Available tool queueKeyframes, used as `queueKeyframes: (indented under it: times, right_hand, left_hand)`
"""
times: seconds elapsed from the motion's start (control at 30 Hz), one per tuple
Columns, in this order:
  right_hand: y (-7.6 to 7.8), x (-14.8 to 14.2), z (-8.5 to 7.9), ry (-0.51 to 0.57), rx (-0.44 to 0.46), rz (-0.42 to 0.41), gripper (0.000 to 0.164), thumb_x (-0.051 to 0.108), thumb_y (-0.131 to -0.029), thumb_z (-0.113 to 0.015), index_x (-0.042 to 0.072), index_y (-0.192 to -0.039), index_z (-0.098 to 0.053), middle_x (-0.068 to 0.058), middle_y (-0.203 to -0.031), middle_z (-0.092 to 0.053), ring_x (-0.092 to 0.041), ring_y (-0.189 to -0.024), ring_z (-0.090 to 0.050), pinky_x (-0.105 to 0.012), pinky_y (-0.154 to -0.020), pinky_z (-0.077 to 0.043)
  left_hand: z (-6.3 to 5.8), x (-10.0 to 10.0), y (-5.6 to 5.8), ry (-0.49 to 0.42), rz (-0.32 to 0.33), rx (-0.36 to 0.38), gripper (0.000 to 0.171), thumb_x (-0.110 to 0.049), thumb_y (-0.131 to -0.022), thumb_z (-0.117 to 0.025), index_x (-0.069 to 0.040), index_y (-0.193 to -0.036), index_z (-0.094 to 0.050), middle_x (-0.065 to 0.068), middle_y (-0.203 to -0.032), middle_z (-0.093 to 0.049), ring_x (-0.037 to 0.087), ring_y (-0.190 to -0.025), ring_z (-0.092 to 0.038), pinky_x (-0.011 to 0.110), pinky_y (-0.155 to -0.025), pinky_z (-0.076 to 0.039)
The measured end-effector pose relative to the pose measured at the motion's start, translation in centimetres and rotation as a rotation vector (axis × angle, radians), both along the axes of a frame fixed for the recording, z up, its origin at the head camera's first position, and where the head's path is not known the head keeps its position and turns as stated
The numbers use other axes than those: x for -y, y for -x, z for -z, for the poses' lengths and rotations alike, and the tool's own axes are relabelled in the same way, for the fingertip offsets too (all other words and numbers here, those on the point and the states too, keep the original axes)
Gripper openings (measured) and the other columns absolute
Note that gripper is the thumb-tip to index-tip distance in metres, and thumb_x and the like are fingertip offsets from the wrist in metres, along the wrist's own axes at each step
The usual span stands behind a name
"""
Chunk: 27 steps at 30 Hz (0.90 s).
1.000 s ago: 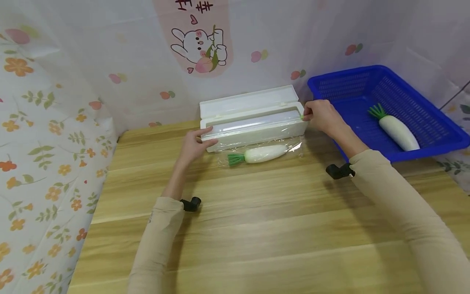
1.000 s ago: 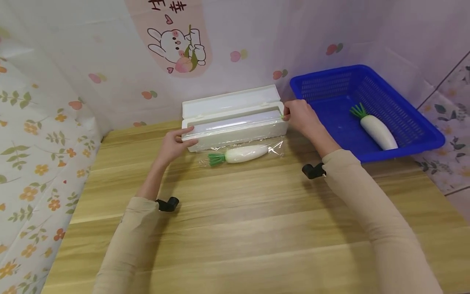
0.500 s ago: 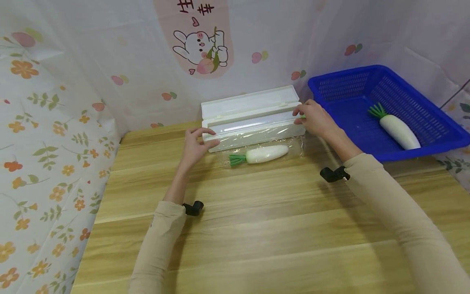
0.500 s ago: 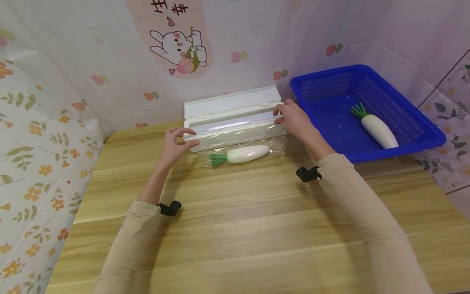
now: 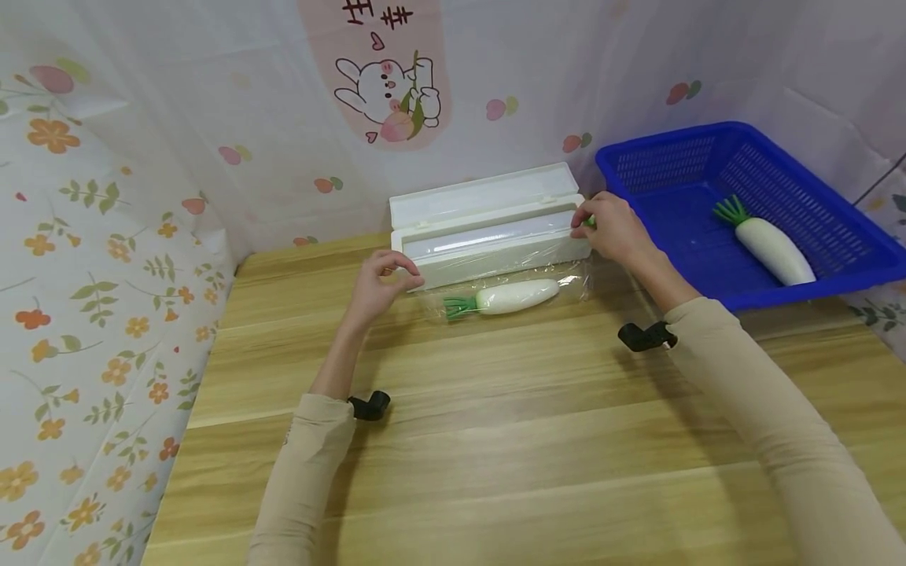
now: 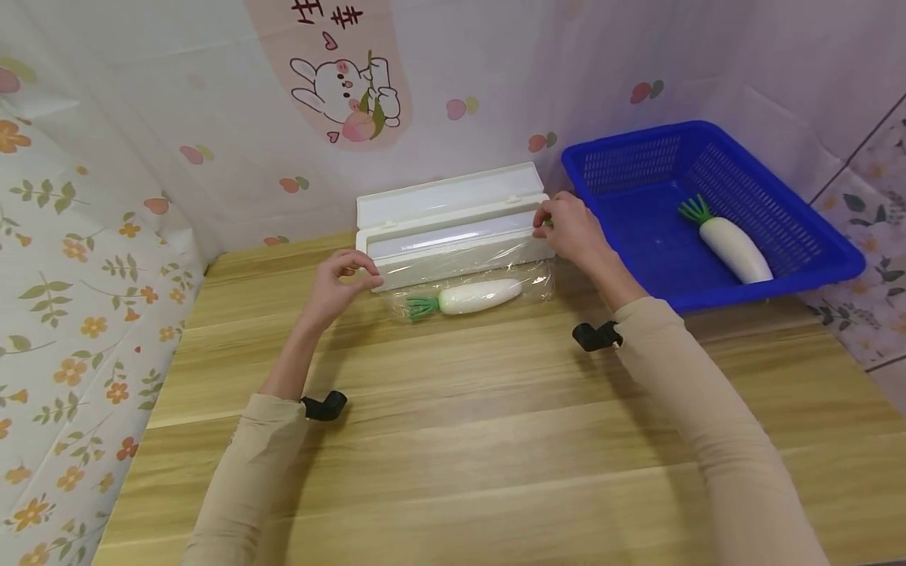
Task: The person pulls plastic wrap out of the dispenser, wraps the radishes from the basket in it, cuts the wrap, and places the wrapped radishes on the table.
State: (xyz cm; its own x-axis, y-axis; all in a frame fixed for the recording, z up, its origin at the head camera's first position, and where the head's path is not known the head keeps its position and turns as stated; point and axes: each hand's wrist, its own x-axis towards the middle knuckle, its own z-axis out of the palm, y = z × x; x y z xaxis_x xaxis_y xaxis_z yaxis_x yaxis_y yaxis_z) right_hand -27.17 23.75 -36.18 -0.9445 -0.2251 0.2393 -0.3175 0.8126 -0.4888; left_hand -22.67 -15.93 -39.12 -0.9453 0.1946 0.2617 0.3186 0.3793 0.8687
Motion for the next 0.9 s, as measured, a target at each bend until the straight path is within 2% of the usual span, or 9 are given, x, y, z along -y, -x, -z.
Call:
queueKeyframes:
  times: [0.17, 0.3, 0.5, 0.63, 0.73, 0.9]
  right_hand:
    - [-0.2, -0.1, 0.3, 0.009, -0.027, -0.001, 0.007, 0.004, -0.092, -0.073, -0.001, -0.091, -0.069, -0.022, -0.108, -0.058, -0.037, -0.097, -0.051, -0.053, -0.081, -0.042]
    - [-0.5, 0.0, 0.7, 0.021, -0.070, -0.024, 0.005, 0.000, -0.093, -0.070, -0.002, -0.090, -0.067, -0.021, -0.110, -0.056, -0.037, -0.096, -0.053, -0.050, -0.077, -0.044]
    - [-1.1, 0.1, 1.3, 0.055, -0.146, -0.047, 0.006, -0.003, -0.094, -0.068, -0.003, -0.090, -0.063, -0.019, -0.103, -0.059, -0.033, -0.088, -0.055, -0.045, -0.073, -0.044]
    - [-1.7, 0.1, 1.4, 0.070, -0.157, -0.077, 0.005, -0.003, -0.095, -0.066, -0.003, -0.093, -0.062, -0.018, -0.092, -0.061, -0.030, -0.079, -0.054, -0.043, -0.071, -0.043]
    - [-2.2, -0.1, 1.6, 0.072, -0.166, -0.111, 0.004, -0.005, -0.095, -0.064, -0.003, -0.097, -0.063, -0.017, -0.091, -0.064, -0.030, -0.080, -0.055, -0.044, -0.073, -0.044]
    - [-3.4, -0.4, 2.0, 0.070, -0.209, -0.195, 0.009, -0.009, -0.093, -0.065, -0.001, -0.096, -0.067, -0.016, -0.094, -0.065, -0.030, -0.088, -0.061, -0.046, -0.079, -0.048]
  left_hand:
    - [-0.2, 0.0, -0.3, 0.010, 0.035, 0.018, 0.013, -0.008, -0.086, -0.081, -0.001, -0.092, -0.072, 0.011, -0.099, -0.064, 0.024, -0.094, -0.049, 0.037, -0.089, -0.037]
    - [-0.2, 0.1, -0.4, -0.009, 0.064, 0.046, 0.014, -0.005, -0.087, -0.079, 0.003, -0.096, -0.072, 0.016, -0.098, -0.066, 0.021, -0.086, -0.050, 0.032, -0.080, -0.039]
    - [0.2, 0.6, -0.5, -0.037, 0.162, 0.067, 0.011, 0.006, -0.088, -0.074, 0.011, -0.097, -0.069, 0.022, -0.094, -0.067, 0.015, -0.073, -0.049, 0.025, -0.065, -0.039]
    - [0.4, 0.9, -0.8, -0.046, 0.209, 0.079, 0.010, 0.010, -0.086, -0.074, 0.011, -0.094, -0.069, 0.016, -0.090, -0.069, 0.011, -0.073, -0.051, 0.021, -0.066, -0.042]
    - [0.6, 1.0, -1.0, -0.038, 0.225, 0.108, 0.010, 0.008, -0.085, -0.076, 0.008, -0.094, -0.071, 0.007, -0.088, -0.069, 0.011, -0.074, -0.053, 0.021, -0.066, -0.044]
    - [0.6, 1.1, -1.3, -0.024, 0.264, 0.153, 0.011, 0.006, -0.085, -0.076, 0.008, -0.095, -0.072, 0.011, -0.090, -0.067, 0.016, -0.076, -0.053, 0.023, -0.066, -0.044]
